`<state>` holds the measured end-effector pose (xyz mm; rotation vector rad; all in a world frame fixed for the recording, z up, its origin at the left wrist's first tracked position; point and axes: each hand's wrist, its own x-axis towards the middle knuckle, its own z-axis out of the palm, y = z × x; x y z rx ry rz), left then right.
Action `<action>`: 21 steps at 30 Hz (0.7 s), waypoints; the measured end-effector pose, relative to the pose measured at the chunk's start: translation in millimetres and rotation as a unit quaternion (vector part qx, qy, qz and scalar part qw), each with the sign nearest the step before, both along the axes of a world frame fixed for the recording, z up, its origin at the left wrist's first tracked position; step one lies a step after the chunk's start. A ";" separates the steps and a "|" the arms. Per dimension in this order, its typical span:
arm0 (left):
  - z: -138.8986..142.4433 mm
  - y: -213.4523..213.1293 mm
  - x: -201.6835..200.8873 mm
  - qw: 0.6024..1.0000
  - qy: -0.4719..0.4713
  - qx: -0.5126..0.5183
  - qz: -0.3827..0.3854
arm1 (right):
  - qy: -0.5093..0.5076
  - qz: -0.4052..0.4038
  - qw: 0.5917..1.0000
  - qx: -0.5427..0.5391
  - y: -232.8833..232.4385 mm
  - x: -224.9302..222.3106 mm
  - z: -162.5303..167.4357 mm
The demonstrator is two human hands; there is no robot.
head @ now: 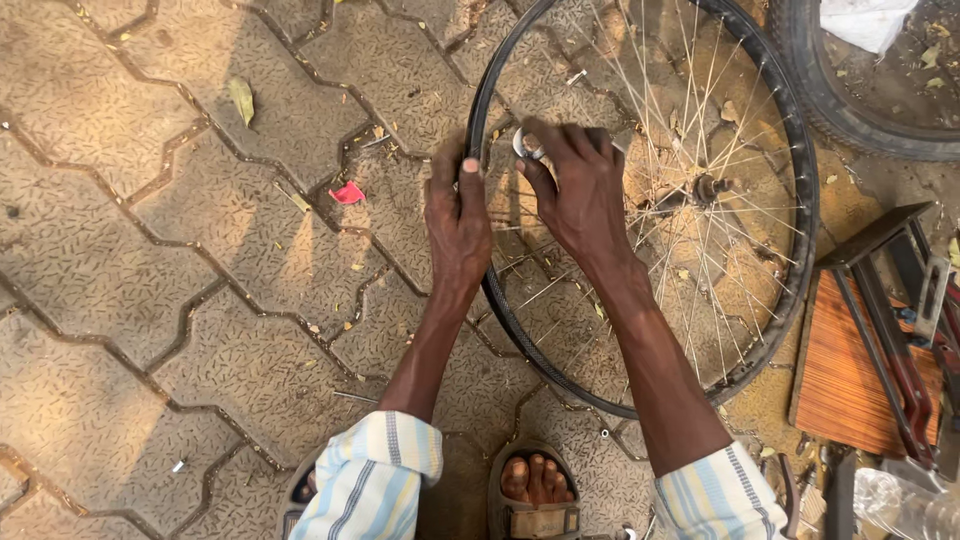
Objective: The person works on a bicycle wheel lying on the paved ground, holding a small spoke wrench and turning spoke nipples at the rim to adjust spoke tension. They steady the rim with one hand while rotating the wrench with the other, working around the rim section by section.
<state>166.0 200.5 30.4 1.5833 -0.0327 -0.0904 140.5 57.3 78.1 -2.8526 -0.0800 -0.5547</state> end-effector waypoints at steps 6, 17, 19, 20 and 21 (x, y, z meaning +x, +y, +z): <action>-2.9 9.8 -2.5 0.990 0.139 -0.014 -0.026 | 0.159 0.042 0.964 0.208 -3.0 21.4 9.1; -1.1 10.0 -4.3 0.999 -0.008 -0.041 -0.028 | 0.198 0.066 0.942 0.261 5.8 26.8 8.5; 1.4 8.3 -6.9 0.999 0.003 -0.025 -0.023 | 0.187 0.055 0.932 0.304 2.5 22.6 7.8; 2.6 7.5 -8.2 0.999 0.020 -0.026 -0.020 | 0.155 0.062 0.938 0.303 3.0 22.8 7.6; 3.7 7.0 -9.3 0.999 0.038 -0.026 -0.018 | 0.124 0.068 0.943 0.303 4.8 24.5 7.4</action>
